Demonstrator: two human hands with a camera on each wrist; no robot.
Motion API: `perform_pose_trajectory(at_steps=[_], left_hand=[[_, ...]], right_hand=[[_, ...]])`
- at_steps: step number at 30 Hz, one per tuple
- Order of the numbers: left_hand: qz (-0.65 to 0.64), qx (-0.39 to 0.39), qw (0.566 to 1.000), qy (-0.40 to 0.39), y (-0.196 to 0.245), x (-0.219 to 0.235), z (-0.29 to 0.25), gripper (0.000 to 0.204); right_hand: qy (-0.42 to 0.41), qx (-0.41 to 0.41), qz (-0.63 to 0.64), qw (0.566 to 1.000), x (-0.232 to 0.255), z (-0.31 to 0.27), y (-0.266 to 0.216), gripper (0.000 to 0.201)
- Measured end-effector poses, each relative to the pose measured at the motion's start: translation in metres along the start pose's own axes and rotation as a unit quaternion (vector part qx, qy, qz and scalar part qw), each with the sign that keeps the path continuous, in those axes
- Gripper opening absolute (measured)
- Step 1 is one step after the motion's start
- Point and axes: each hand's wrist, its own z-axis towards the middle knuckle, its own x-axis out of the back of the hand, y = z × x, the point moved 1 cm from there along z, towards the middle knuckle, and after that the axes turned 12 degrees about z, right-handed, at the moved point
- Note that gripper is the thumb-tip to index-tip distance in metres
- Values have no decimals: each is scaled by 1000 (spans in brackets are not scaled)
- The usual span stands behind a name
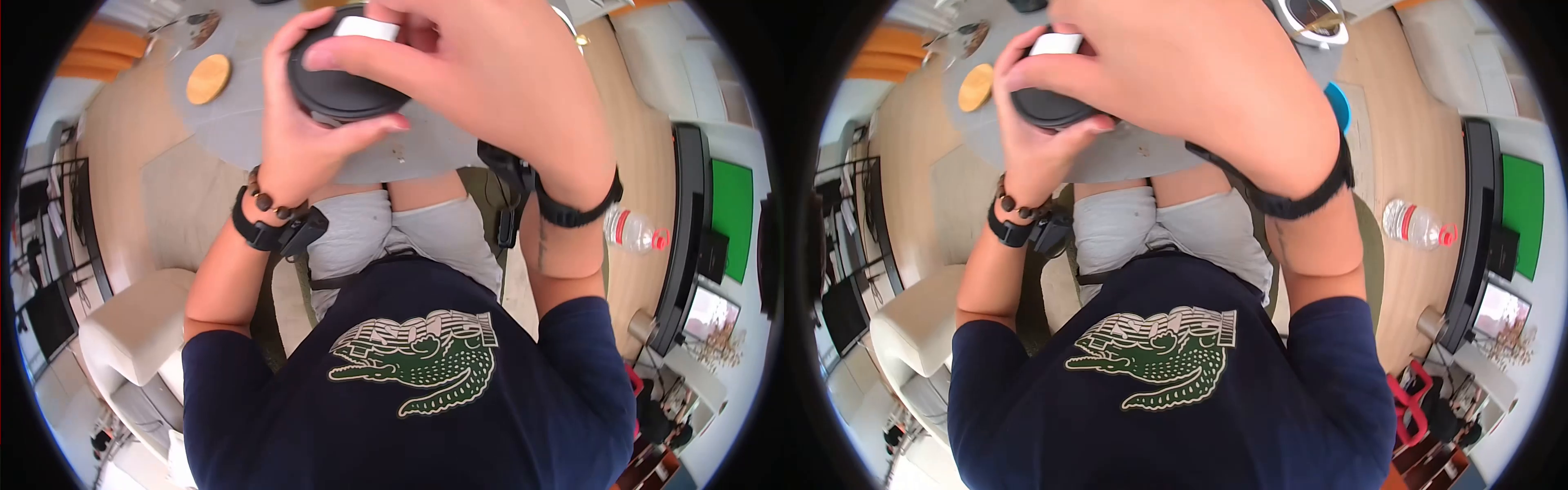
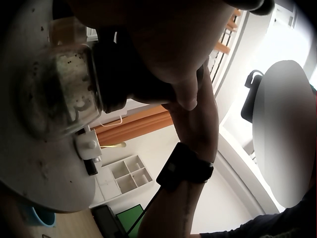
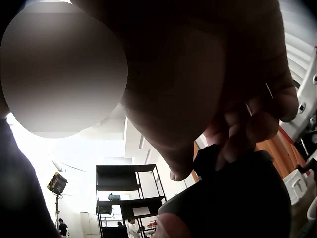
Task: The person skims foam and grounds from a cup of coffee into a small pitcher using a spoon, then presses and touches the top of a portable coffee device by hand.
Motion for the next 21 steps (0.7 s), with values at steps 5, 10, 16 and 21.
perform_pose_trajectory(at_steps=[5, 10, 16, 21], left_hand=[[48, 0, 999, -15, -5, 8, -3, 120], [55, 42, 998, -7, 2, 10, -7, 122], [85, 18, 996, 8, -4, 11, -7, 115], [48, 47, 998, -3, -4, 12, -12, 109]], right_hand=[[-43, 290, -308, 905, 9, -20, 20, 40], [57, 318, -282, 903, -8, -26, 77, 40], [188, 372, -237, 877, -30, -58, 51, 41], [275, 405, -206, 848, -62, -35, 87, 42]])
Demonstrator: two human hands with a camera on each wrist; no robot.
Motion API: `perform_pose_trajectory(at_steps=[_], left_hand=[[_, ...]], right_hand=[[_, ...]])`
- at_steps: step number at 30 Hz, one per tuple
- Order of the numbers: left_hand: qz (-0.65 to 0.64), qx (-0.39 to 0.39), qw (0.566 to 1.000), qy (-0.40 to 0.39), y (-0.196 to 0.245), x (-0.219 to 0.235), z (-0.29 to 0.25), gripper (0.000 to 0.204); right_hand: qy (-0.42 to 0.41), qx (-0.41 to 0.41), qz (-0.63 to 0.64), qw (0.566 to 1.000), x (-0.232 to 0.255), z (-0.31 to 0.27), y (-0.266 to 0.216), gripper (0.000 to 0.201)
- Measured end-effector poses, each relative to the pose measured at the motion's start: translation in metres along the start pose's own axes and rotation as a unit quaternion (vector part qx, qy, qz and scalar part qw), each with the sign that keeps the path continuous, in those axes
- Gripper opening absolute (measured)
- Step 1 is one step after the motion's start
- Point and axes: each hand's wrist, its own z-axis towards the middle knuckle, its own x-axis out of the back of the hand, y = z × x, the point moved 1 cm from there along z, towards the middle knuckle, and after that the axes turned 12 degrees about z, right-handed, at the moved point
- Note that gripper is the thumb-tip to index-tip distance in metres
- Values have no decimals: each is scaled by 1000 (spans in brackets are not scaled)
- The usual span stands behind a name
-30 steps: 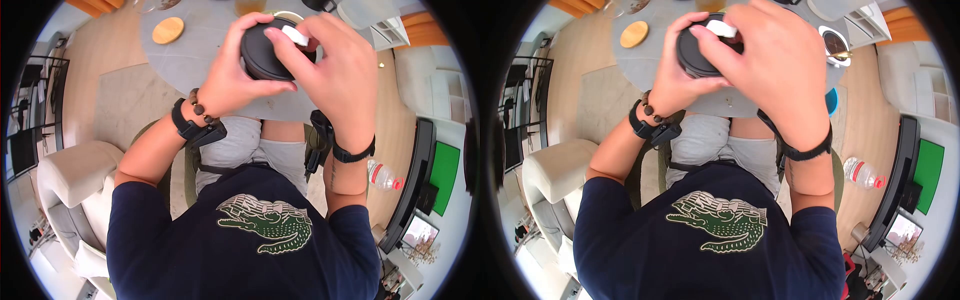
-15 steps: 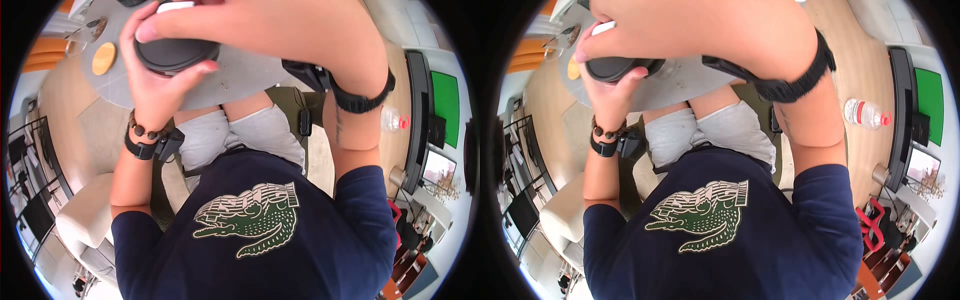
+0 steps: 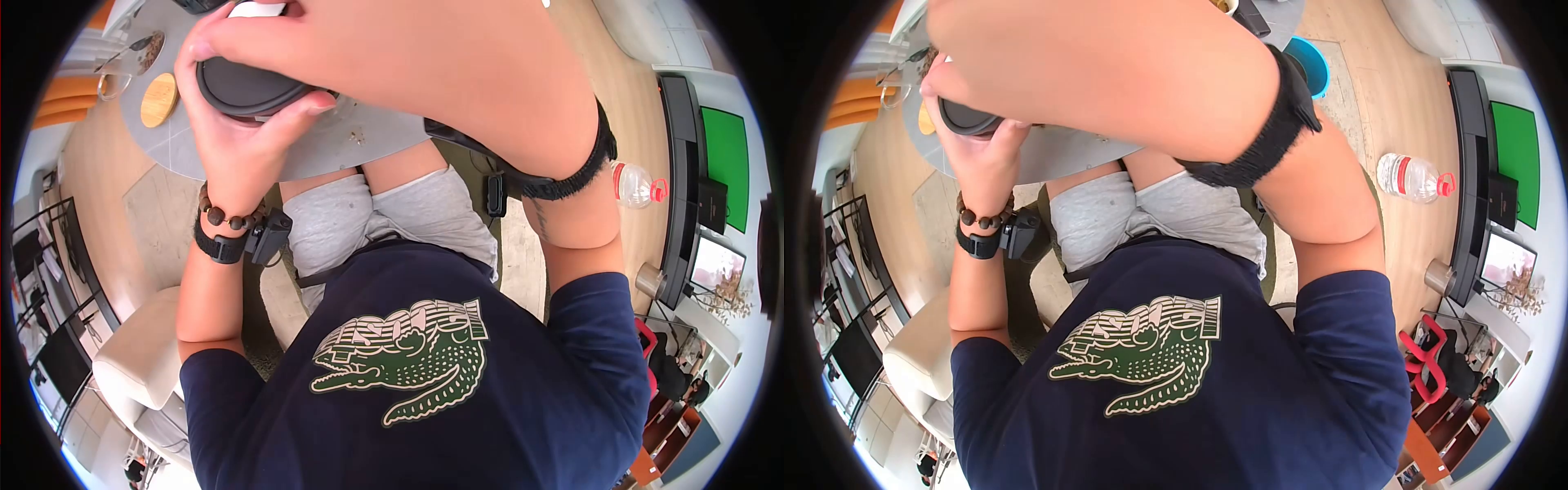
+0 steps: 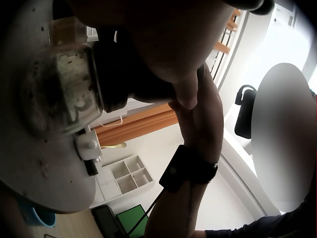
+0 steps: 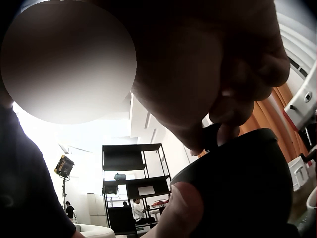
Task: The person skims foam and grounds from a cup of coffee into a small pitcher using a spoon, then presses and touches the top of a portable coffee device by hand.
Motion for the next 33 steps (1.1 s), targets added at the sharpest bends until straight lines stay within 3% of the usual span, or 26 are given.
perform_pose_trajectory(at_steps=[2, 3, 5, 6, 8, 11, 12, 14, 15, 17, 18, 20, 22, 25, 27, 29, 30, 31, 32, 33], left_hand=[[-28, 41, 999, -9, 3, 0, 1, 108], [1, 5, 1000, -7, 2, 1, 4, 107], [30, -31, 999, -5, 1, 1, 5, 107], [36, -30, 999, -4, 1, 2, 5, 107], [41, -31, 999, -3, -1, 3, 5, 108], [17, -7, 1000, -3, -2, 1, 1, 107], [8, 2, 1000, 5, 2, 0, 1, 106], [1, 11, 1000, 13, 4, 0, 1, 106], [-4, 13, 1000, 5, 3, 1, 1, 106], [-8, 16, 1000, -3, 1, 1, 1, 106], [-4, 8, 1000, 0, 0, 1, 1, 107], [-1, 1, 1000, 2, -4, 3, 3, 108], [150, -71, 986, 11, -8, 9, 5, 107], [54, -6, 999, 5, -5, 4, 0, 105], [25, -16, 1000, 9, -2, 0, 2, 107], [-4, -26, 1000, 13, -2, -3, 3, 108], [-15, -37, 999, 16, -5, -4, 3, 111], [-26, -48, 998, 19, -7, -4, 3, 114], [-27, -48, 998, 21, -7, -5, 4, 114], [-51, -52, 997, 17, -7, -6, 5, 115]], right_hand=[[-191, -126, 31, 973, 25, 37, -11, 47], [-190, -124, 33, 973, 30, 41, -7, 47], [-344, -134, 83, 926, 35, 51, 0, 48], [-343, -134, 83, 926, 43, 64, -5, 48], [-408, -108, -87, 902, 60, 96, -22, 43], [-466, -78, -123, 873, 59, 97, -21, 40], [-467, -78, -123, 873, 58, 91, -20, 40], [-302, -229, 96, 920, 54, 77, -14, 38], [-302, -229, 96, 921, 52, 75, -14, 38], [-356, -110, 9, 928, 41, 77, -17, 36], [-356, -111, 10, 928, 38, 75, -17, 36], [-348, -153, 92, 920, 34, 69, -17, 33], [-344, -158, 77, 922, 31, 69, -20, 34], [-339, -166, 66, 924, 30, 66, -22, 40], [-339, -171, 70, 922, 38, 71, -22, 45], [-476, -237, 15, 847, 58, 86, -19, 48], [-476, -236, 15, 847, 62, 76, -13, 48], [-317, -391, 179, 845, 67, 59, -3, 47], [-136, -518, 328, 778, 75, 43, 2, 48], [-127, -591, 258, 754, 92, 37, -10, 29]])
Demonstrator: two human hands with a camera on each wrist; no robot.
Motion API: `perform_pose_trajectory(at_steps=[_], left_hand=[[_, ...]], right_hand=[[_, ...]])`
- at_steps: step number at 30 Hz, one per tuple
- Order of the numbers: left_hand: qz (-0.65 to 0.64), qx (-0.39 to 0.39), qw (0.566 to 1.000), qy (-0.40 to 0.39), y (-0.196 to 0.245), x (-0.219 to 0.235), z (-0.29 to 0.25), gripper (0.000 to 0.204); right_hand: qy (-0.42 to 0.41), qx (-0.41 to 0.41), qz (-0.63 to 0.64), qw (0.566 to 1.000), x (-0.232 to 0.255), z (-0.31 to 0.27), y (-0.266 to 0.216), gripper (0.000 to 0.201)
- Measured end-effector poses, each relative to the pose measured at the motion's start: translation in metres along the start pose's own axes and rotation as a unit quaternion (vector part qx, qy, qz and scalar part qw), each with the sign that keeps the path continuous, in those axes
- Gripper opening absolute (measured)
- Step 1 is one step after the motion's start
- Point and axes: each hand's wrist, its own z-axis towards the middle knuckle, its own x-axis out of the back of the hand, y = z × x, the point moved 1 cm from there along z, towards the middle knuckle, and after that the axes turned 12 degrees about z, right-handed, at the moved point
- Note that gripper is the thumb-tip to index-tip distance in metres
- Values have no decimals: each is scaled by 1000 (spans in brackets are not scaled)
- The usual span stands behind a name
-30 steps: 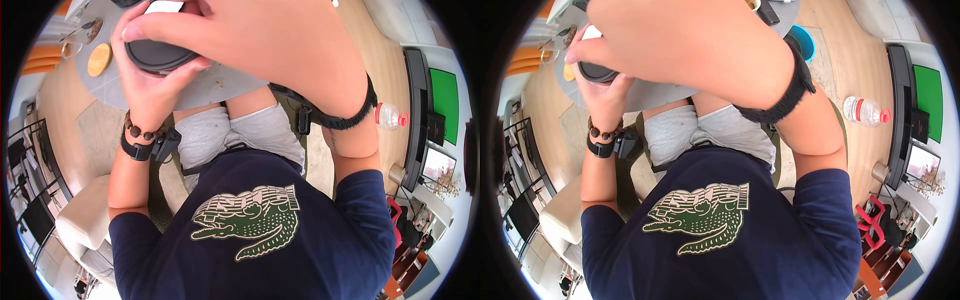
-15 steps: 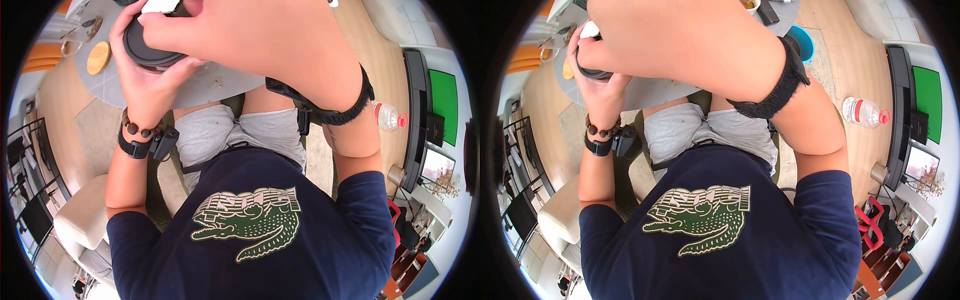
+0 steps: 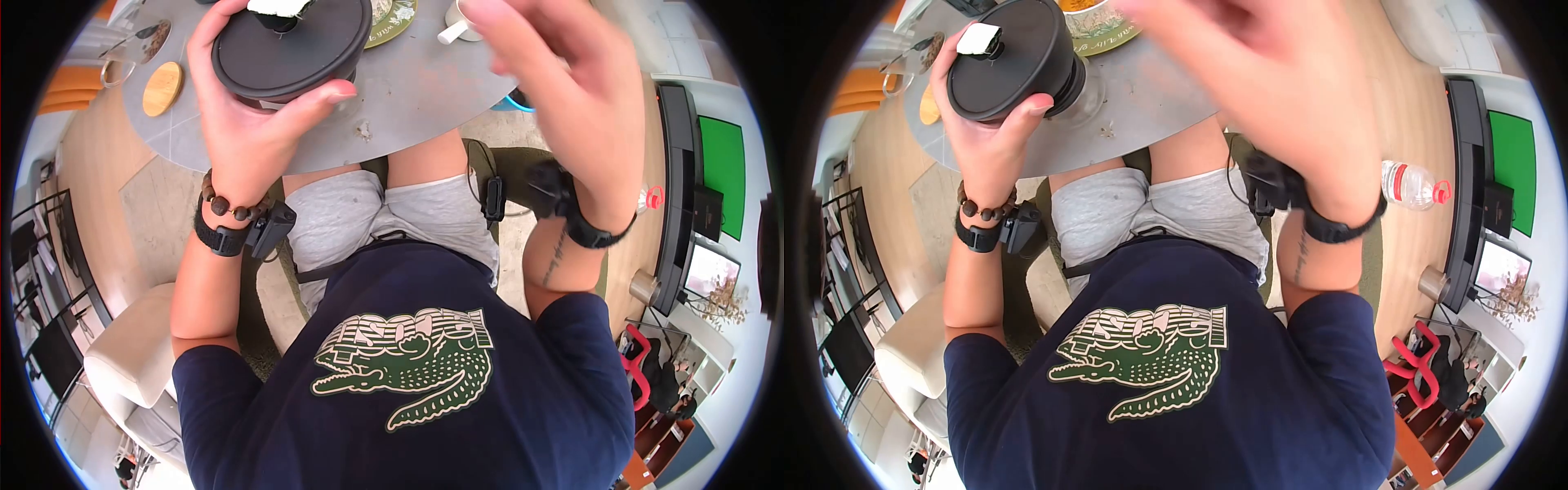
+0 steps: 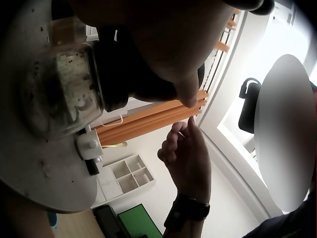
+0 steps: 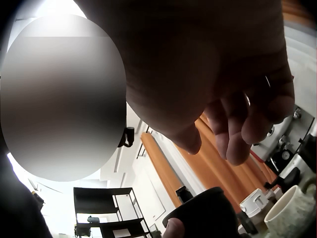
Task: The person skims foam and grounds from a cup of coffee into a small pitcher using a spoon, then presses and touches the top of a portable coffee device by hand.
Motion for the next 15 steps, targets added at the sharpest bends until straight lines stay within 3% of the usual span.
perform_pose_trajectory(at_steps=[1, 3, 5, 7, 9, 11, 15], left_hand=[[-25, -4, 1000, -3, 0, -1, 1, 116], [-22, -5, 1000, -7, 1, -3, 1, 115], [-17, -5, 1000, -9, 1, -3, 2, 114], [-51, -12, 998, -17, 1, -5, 3, 113], [-62, -12, 998, -19, 0, -6, 2, 112], [-74, -12, 997, -21, -1, -6, 1, 112], [-76, -16, 997, -31, 0, -5, 2, 111]], right_hand=[[65, -76, -32, 994, 11, -22, 1, 27], [83, -190, -40, 977, 40, -54, 28, 30], [82, -301, -128, 941, 54, -89, 62, 29], [35, -328, -269, 905, 55, -124, 96, 26], [-25, -389, -313, 866, 48, -155, 126, 23], [-56, -402, -341, 848, 42, -195, 179, 26], [-149, -539, -346, 753, 23, -224, 216, 38]])
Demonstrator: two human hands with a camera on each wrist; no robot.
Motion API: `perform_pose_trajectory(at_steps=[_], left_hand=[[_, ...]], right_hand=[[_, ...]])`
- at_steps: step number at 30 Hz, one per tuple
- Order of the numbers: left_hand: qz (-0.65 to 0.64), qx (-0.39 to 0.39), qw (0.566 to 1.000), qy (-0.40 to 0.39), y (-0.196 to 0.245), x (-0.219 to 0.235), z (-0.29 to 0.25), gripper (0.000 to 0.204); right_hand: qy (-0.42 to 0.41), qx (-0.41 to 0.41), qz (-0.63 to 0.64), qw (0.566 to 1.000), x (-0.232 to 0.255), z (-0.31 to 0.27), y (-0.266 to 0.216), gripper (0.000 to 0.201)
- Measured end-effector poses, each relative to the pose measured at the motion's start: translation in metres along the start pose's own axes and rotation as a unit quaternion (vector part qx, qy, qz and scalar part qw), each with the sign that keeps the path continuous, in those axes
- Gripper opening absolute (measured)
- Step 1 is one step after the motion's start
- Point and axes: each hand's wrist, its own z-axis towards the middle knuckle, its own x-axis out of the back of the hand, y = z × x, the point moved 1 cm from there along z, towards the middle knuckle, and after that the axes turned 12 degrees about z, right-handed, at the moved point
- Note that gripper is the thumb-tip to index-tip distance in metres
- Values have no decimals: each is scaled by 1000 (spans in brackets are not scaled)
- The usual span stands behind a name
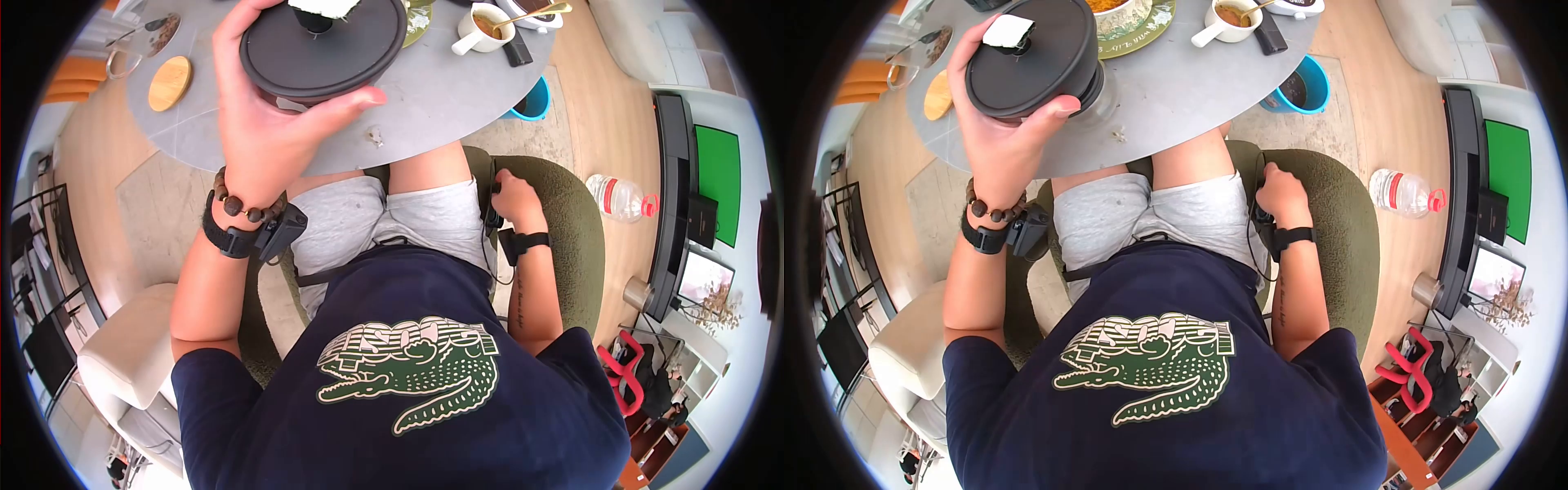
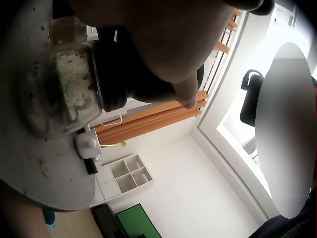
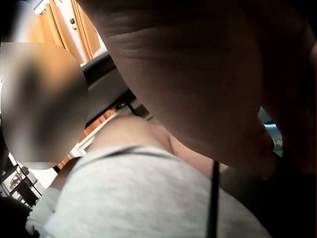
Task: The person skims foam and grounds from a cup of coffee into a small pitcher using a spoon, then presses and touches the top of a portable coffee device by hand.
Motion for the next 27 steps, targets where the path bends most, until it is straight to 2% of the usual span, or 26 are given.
perform_pose_trajectory(at_steps=[3, 6, 7, 8, 10, 16, 17, 19, 22, 27], left_hand=[[-4, 1, 1000, 2, 0, 0, 0, 111], [-9, 5, 1000, 3, -1, 0, 1, 111], [-13, 5, 1000, 3, -1, 0, 1, 111], [-13, 5, 1000, 4, -1, 0, 1, 111], [4, -1, 1000, -2, -2, 1, 1, 111], [5, 6, 1000, 1, 0, 1, 1, 111], [5, 5, 1000, 2, 0, 1, 1, 111], [-5, 6, 1000, -1, 0, 0, 2, 110], [-3, 13, 1000, -2, 1, 0, 1, 109], [0, 17, 1000, 2, 1, 0, 2, 109]], right_hand=[[-41, -23, 38, 998, -21, 15, 7, 40], [-29, -20, 60, 998, -38, 35, 16, 40], [2, 19, 24, 1000, -37, 35, 13, 40], [2, 20, 24, 1000, -37, 37, 13, 40], [55, 74, 42, 995, -36, 44, 11, 44], [45, 121, 55, 990, -32, 51, 9, 56], [46, 122, 55, 990, -28, 49, 7, 56], [-2, 74, 93, 993, -18, 42, 3, 59], [-15, 73, 74, 994, -13, 37, 4, 59], [3, 74, 36, 997, -27, 46, 17, 58]])
